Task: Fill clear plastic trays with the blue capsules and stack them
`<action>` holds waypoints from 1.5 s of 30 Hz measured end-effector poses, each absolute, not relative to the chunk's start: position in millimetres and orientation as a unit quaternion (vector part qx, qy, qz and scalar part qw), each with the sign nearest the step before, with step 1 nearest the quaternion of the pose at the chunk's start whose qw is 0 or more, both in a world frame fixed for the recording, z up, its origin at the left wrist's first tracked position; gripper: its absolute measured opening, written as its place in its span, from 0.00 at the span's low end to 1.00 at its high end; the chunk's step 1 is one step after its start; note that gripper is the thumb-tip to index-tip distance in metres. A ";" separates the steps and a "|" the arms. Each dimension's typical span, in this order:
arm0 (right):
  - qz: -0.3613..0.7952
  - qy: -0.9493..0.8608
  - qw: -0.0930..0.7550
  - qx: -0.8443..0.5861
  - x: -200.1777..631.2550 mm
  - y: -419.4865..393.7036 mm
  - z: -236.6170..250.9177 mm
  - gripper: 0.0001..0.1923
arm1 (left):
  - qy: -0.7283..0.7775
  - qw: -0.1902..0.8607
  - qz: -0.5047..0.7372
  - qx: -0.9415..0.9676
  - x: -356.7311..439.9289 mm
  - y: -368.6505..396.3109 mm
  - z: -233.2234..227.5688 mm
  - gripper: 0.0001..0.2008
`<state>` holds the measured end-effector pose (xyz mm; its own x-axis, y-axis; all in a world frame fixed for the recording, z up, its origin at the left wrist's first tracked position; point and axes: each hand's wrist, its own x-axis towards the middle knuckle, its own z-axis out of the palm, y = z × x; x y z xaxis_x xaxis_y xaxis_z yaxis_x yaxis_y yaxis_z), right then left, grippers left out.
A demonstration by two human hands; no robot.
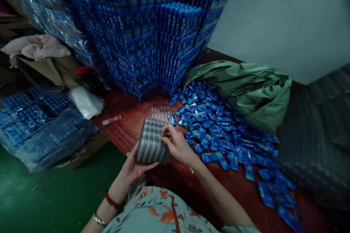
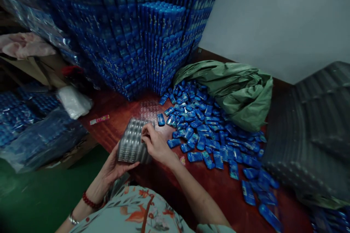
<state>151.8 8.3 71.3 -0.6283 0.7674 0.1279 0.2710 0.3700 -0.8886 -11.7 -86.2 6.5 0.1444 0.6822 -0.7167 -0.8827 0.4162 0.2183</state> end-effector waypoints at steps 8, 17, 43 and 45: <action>0.312 -0.892 0.166 -0.282 162.6 6.2 84.2 0.04 | 0.344 0.770 0.521 -0.128 -12.9 -86.3 7.6 0.26; 0.471 -0.801 0.197 -0.312 164.3 4.9 75.5 0.05 | 0.397 0.766 0.495 -0.106 -14.3 -86.5 6.8 0.24; 0.398 -0.813 0.261 -0.336 164.8 -20.5 58.7 0.07 | 0.653 0.467 0.507 0.312 -8.7 -89.8 7.5 0.38; 0.410 -0.805 0.265 -0.337 162.7 -22.0 58.3 0.07 | 0.664 0.455 0.497 0.323 -10.9 -86.8 7.7 0.37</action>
